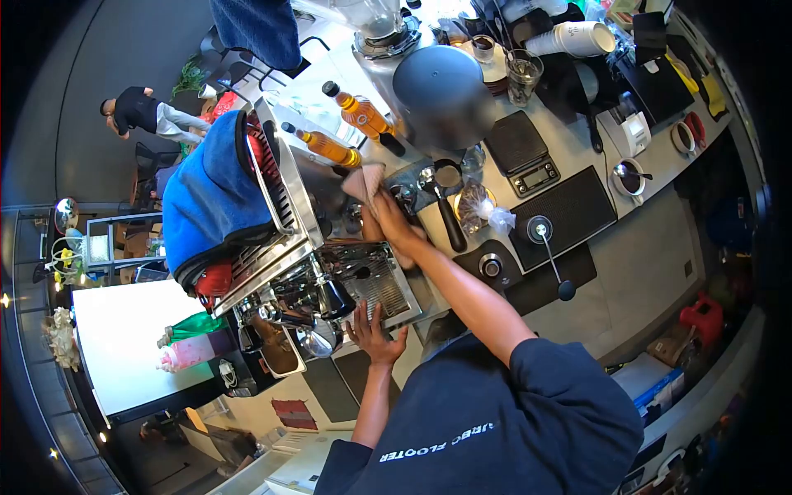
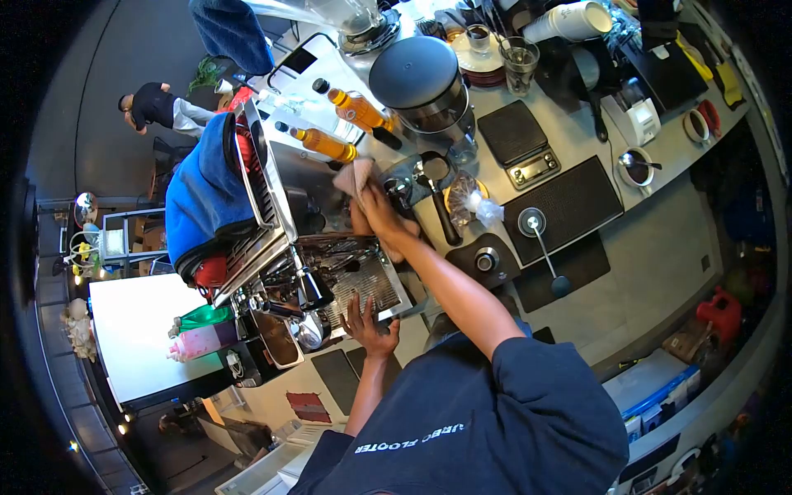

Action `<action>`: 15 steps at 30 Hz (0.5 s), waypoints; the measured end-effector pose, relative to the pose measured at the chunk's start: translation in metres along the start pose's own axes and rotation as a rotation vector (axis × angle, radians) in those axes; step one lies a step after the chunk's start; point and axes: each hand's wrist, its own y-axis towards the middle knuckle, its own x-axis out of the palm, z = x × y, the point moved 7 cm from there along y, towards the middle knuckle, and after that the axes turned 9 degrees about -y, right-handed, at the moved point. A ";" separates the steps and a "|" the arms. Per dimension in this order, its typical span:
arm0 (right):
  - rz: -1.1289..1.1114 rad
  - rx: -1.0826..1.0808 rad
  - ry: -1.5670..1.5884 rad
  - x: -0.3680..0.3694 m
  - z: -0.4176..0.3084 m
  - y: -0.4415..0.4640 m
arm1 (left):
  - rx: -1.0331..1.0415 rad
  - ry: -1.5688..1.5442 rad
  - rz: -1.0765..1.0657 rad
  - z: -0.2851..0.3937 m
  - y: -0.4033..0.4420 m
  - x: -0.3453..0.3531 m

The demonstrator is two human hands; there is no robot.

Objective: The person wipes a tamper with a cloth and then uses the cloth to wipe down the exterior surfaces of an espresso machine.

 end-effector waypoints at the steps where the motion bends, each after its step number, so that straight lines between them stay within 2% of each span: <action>1: -0.015 -0.028 -0.020 -0.001 -0.008 -0.015 | 0.005 0.000 -0.002 0.000 0.000 0.000; 4: 0.006 0.052 -0.179 0.001 -0.043 -0.063 | 0.016 0.001 -0.006 0.001 -0.001 -0.001; 6: 0.011 -0.153 -0.400 0.017 -0.068 -0.082 | 0.016 -0.003 0.008 -0.002 -0.003 0.001; 7: 0.008 -0.154 -0.401 0.026 -0.089 -0.089 | 0.016 -0.006 0.019 -0.005 -0.005 0.003; 9: 0.035 -0.409 -0.323 0.038 -0.151 -0.105 | 0.017 -0.013 0.038 -0.009 -0.009 0.004; 12: -0.060 -0.485 -0.342 0.042 -0.201 -0.100 | 0.010 -0.025 0.031 -0.009 -0.009 0.004; 14: -0.146 -0.652 -0.267 0.049 -0.236 -0.086 | 0.008 -0.038 0.019 -0.008 -0.008 0.004; 15: -0.201 -0.659 -0.315 0.052 -0.248 -0.077 | 0.009 -0.039 0.012 -0.005 -0.007 0.002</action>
